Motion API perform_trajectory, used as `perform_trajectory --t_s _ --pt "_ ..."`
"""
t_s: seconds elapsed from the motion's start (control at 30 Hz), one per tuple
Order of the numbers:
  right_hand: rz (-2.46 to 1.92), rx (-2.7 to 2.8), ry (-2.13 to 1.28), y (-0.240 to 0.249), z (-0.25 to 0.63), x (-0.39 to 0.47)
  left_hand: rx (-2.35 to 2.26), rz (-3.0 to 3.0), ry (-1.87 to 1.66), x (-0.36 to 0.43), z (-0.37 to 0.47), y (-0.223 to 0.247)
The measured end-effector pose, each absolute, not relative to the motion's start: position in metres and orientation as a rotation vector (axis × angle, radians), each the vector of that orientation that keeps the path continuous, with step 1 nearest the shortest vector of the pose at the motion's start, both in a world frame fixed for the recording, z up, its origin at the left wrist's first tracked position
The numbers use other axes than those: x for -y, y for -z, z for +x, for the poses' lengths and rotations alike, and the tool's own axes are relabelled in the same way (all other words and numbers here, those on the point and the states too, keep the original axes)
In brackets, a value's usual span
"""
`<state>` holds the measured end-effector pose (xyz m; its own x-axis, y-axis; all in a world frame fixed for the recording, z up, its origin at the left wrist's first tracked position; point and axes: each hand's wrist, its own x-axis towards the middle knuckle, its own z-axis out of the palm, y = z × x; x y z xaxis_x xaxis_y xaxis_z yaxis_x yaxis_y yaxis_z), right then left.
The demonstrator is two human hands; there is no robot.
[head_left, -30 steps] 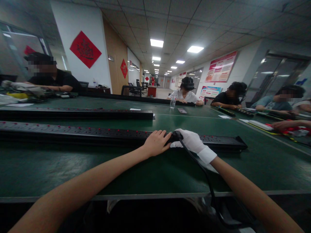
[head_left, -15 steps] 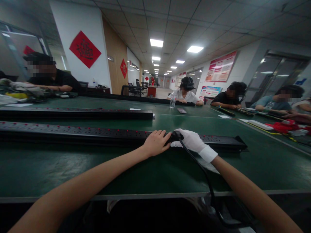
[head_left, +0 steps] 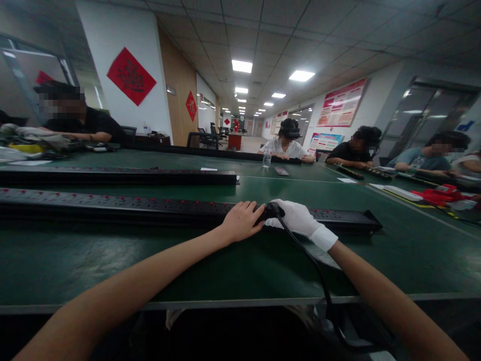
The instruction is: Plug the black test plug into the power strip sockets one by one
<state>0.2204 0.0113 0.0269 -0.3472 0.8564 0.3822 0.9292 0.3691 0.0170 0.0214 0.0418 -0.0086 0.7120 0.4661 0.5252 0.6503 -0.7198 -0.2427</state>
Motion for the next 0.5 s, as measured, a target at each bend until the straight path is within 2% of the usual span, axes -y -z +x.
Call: perform_trajectory --t_s 0.5 --pt "-1.458 2.386 0.315 -0.0303 0.2182 -0.0065 0.851 -2.513 0.612 -0.0410 0.0210 0.0077"
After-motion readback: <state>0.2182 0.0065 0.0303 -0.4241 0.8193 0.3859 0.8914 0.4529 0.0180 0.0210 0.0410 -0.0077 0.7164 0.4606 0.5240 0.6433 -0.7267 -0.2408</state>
